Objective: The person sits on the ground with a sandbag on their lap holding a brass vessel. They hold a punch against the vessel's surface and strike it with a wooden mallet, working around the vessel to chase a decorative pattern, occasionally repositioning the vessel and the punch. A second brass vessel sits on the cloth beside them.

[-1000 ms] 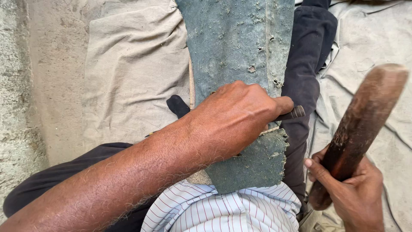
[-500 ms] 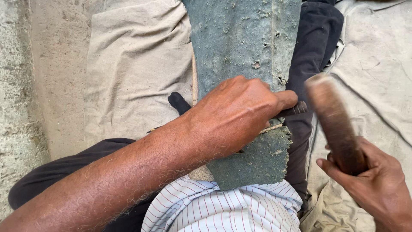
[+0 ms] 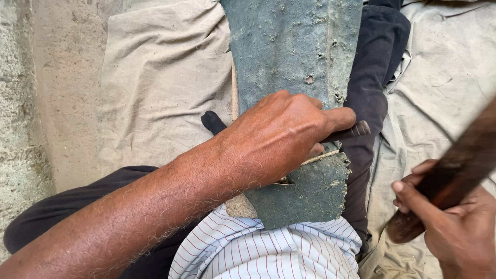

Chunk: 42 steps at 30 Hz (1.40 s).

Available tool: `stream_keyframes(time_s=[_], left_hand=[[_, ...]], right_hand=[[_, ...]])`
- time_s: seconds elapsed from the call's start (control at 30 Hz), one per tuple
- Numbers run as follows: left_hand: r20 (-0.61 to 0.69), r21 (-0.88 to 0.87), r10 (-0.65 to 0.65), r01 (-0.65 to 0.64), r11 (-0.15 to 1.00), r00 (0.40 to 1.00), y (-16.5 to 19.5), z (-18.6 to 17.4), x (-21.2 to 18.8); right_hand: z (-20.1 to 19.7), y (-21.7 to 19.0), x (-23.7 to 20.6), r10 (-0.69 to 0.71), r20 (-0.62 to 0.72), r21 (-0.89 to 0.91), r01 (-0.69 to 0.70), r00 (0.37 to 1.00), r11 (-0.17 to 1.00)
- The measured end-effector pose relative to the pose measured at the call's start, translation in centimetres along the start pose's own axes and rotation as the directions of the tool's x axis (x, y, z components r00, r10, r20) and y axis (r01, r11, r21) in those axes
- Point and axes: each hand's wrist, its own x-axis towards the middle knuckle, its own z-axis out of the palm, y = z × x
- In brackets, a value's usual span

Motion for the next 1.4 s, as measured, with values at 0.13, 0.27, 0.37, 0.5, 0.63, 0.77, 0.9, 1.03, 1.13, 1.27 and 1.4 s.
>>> stream_keyframes(time_s=[0.13,0.27,0.37,0.5,0.63,0.77,0.9,1.03,1.13,1.27,1.4], left_hand=[[-0.015,-0.014,0.004,-0.004,1.0,1.0,-0.1,-0.1,-0.2],[-0.002,-0.031,-0.011,0.011,0.999,1.0,-0.3,0.0,-0.2],[0.029,-0.047,-0.01,0.012,0.999,1.0,-0.3,0.0,-0.1],[-0.04,-0.019,0.037,-0.037,0.999,0.999,-0.5,0.0,-0.3],[-0.084,-0.029,0.044,-0.046,0.999,0.996,-0.6,0.0,-0.5],[-0.052,-0.044,0.038,-0.04,0.998,0.998,-0.7,-0.1,-0.6],[-0.068,-0.063,0.056,-0.06,0.996,0.996,-0.9,-0.2,-0.9],[-0.113,-0.089,0.079,-0.089,0.992,0.991,-1.1,-0.2,-1.2],[-0.115,-0.082,0.075,-0.084,0.993,0.991,-1.3,-0.1,-1.2],[-0.106,-0.111,0.077,-0.089,0.99,0.991,-1.4,-0.1,-1.2],[-0.163,-0.125,0.108,-0.129,0.984,0.981,-1.6,-0.1,-1.4]], right_hand=[[0.1,0.5,0.1,-0.065,0.105,-0.364,0.099,0.992,0.926],[0.1,1.7,-0.1,-0.073,-0.127,0.259,0.104,0.989,0.96],[-0.6,2.3,0.1,-0.046,-0.046,0.014,0.047,0.998,0.999],[-1.4,2.6,0.6,-0.034,-0.043,-0.092,0.03,0.998,0.995],[-1.3,2.2,0.7,-0.012,0.022,-0.377,0.02,1.0,0.926],[-0.9,0.6,0.8,-0.227,-0.023,-0.136,0.222,0.974,0.965],[-1.2,-1.8,0.9,-0.092,-0.036,-0.265,0.079,0.995,0.961],[-1.4,-2.7,0.7,-0.002,0.111,-0.829,0.094,0.994,0.552],[-1.5,-1.9,0.6,-0.064,-0.171,-0.125,0.042,0.983,0.991],[-2.6,-0.2,1.0,-0.306,0.028,-0.312,0.3,0.951,0.902],[-3.6,0.7,1.4,-0.252,0.023,-0.36,0.244,0.967,0.901]])
